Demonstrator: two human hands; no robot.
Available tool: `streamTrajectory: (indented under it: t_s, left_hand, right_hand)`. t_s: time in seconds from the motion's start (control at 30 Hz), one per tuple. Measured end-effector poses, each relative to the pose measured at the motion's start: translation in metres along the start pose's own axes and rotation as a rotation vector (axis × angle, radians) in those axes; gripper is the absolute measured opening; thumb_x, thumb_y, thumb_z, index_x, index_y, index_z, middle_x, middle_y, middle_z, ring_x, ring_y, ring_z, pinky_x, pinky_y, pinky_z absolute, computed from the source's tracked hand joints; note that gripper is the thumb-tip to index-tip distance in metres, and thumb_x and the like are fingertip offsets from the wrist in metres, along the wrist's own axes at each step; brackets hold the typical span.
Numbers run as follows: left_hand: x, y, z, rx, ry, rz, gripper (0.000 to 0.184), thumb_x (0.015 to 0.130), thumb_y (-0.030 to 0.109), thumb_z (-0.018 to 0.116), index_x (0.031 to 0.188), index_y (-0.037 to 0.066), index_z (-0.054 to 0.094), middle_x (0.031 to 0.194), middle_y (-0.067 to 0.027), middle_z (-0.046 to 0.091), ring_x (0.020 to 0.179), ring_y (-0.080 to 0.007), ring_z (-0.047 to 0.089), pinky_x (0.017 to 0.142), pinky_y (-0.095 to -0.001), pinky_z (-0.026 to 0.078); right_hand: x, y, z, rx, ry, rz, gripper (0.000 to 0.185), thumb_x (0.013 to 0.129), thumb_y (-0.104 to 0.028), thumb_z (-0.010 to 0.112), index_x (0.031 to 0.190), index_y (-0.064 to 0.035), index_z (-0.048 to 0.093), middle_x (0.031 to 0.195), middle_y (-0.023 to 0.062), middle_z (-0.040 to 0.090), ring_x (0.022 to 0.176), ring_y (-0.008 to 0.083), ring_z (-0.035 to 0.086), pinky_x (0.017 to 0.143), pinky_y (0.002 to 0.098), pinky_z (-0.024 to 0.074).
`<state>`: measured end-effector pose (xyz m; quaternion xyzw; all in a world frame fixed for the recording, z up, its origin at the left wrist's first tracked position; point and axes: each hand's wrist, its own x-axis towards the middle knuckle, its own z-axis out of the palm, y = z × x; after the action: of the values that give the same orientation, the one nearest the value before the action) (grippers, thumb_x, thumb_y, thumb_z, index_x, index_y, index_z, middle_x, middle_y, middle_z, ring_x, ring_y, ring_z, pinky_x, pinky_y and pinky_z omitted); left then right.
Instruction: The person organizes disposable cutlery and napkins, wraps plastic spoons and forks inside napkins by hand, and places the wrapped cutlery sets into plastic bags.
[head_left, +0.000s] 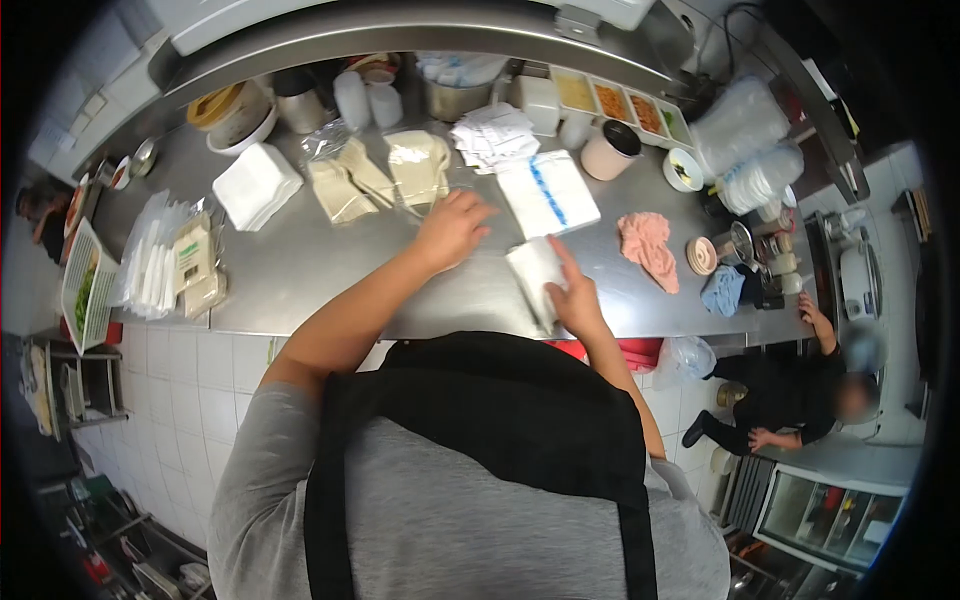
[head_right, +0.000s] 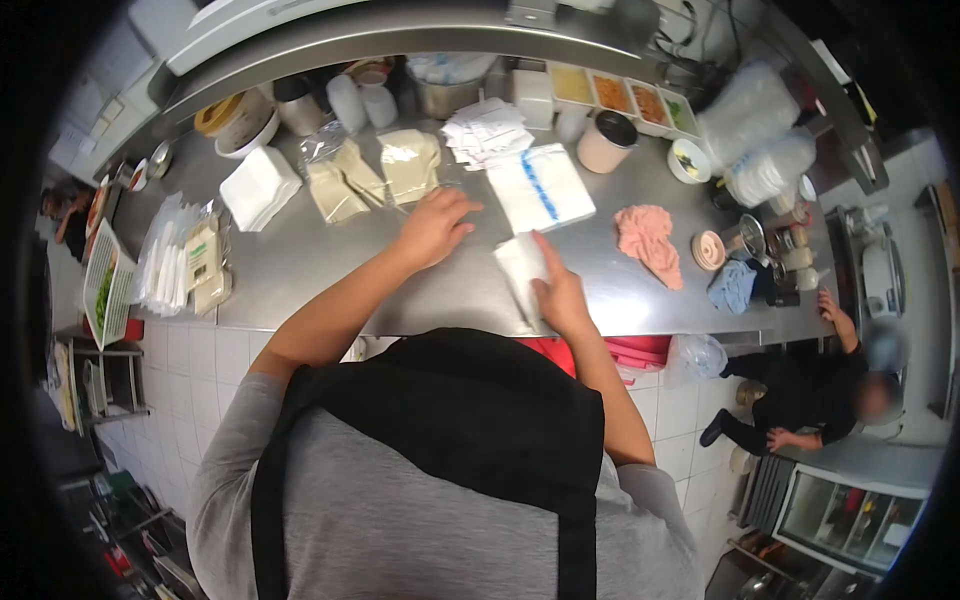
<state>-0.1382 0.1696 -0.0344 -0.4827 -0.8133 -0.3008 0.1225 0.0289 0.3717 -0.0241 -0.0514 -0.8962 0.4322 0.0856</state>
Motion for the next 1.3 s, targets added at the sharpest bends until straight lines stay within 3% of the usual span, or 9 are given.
streamTrajectory:
  t_s: [0.23,0.33,0.47,0.5,0.67,0.93,1.03,1.1,1.3]
  left_hand:
    - [0.112,0.092,0.106,-0.031,-0.303,0.299,0.044,0.078,0.013,0.065,0.121,0.011,0.058,0.121,-0.0108,0.053,0.113,-0.0289,0.052,0.091,-0.0387,0.047]
    - [0.144,0.111,0.159,0.082,-0.315,0.309,0.040,0.079,0.014,0.061,0.119,0.012,0.058,0.122,-0.0102,0.054,0.112,-0.0276,0.052,0.088,-0.0396,0.048]
    - [0.162,0.113,0.208,0.204,-0.359,0.258,0.030,0.081,0.014,0.056,0.110,0.011,0.062,0.118,-0.0075,0.055,0.106,-0.0256,0.054,0.081,-0.0383,0.049]
    - [0.163,0.111,0.208,0.210,-0.343,0.303,0.027,0.080,0.014,0.056,0.107,0.011,0.063,0.116,-0.0068,0.055,0.105,-0.0251,0.053,0.081,-0.0378,0.049]
    - [0.185,0.117,0.200,0.187,-0.316,0.377,0.019,0.077,0.017,0.060,0.094,0.011,0.067,0.113,-0.0043,0.054,0.108,-0.0242,0.049,0.083,-0.0381,0.045]
    - [0.151,0.086,0.126,0.127,-0.121,-0.129,0.056,0.076,0.037,0.072,0.121,0.008,0.055,0.131,-0.0095,0.045,0.123,-0.0277,0.040,0.094,-0.0448,0.036]
    - [0.109,0.050,0.123,0.360,-0.032,-0.299,0.048,0.081,0.031,0.067,0.121,0.007,0.056,0.136,-0.0084,0.042,0.123,-0.0270,0.040,0.095,-0.0485,0.032]
    - [0.090,0.044,0.119,0.418,-0.052,-0.304,0.039,0.082,0.024,0.063,0.117,0.007,0.060,0.136,-0.0078,0.044,0.122,-0.0261,0.041,0.096,-0.0488,0.031]
    - [0.091,0.046,0.113,0.356,-0.028,-0.064,0.020,0.074,0.008,0.059,0.092,0.008,0.067,0.107,-0.0043,0.058,0.113,-0.0234,0.047,0.094,-0.0490,0.031]
  right_hand:
    - [-0.075,0.049,-0.088,-0.120,0.355,0.335,0.071,0.076,0.009,0.048,0.141,-0.0190,0.039,0.103,0.0255,0.064,0.077,0.0366,0.064,0.073,0.0369,0.0499]
    - [-0.099,0.065,-0.099,-0.239,0.508,0.200,0.071,0.076,0.009,0.048,0.140,-0.0188,0.040,0.095,0.0236,0.065,0.069,0.0328,0.063,0.070,0.0356,0.0498]
    - [-0.130,0.082,-0.103,-0.075,0.519,0.367,0.068,0.076,0.009,0.049,0.139,-0.0140,0.041,0.105,0.0223,0.062,0.091,0.0317,0.062,0.084,0.0372,0.0471]
    - [-0.138,0.100,-0.099,-0.053,0.544,0.320,0.066,0.076,0.009,0.051,0.139,-0.0129,0.041,0.115,0.0235,0.059,0.105,0.0352,0.059,0.092,0.0377,0.0437]
    - [-0.144,0.090,-0.099,-0.059,0.509,0.402,0.063,0.079,0.006,0.053,0.138,-0.0115,0.040,0.119,0.0258,0.058,0.108,0.0394,0.059,0.092,0.0387,0.0448]
    - [-0.115,0.078,-0.106,-0.134,0.479,0.254,0.061,0.080,0.006,0.052,0.137,-0.0125,0.043,0.113,0.0256,0.061,0.095,0.0381,0.064,0.084,0.0376,0.0481]
    - [-0.097,0.066,-0.112,-0.089,0.341,0.443,0.060,0.079,0.007,0.052,0.136,-0.0124,0.044,0.105,0.0261,0.063,0.091,0.0389,0.064,0.080,0.0388,0.0491]
    - [-0.088,0.071,-0.108,-0.126,0.362,0.279,0.060,0.079,0.007,0.052,0.135,-0.0124,0.044,0.102,0.0266,0.063,0.088,0.0403,0.064,0.077,0.0402,0.0494]
    - [-0.076,0.068,-0.096,-0.093,0.332,0.185,0.059,0.080,0.006,0.053,0.135,-0.0136,0.044,0.099,0.0278,0.062,0.080,0.0400,0.063,0.072,0.0397,0.0495]
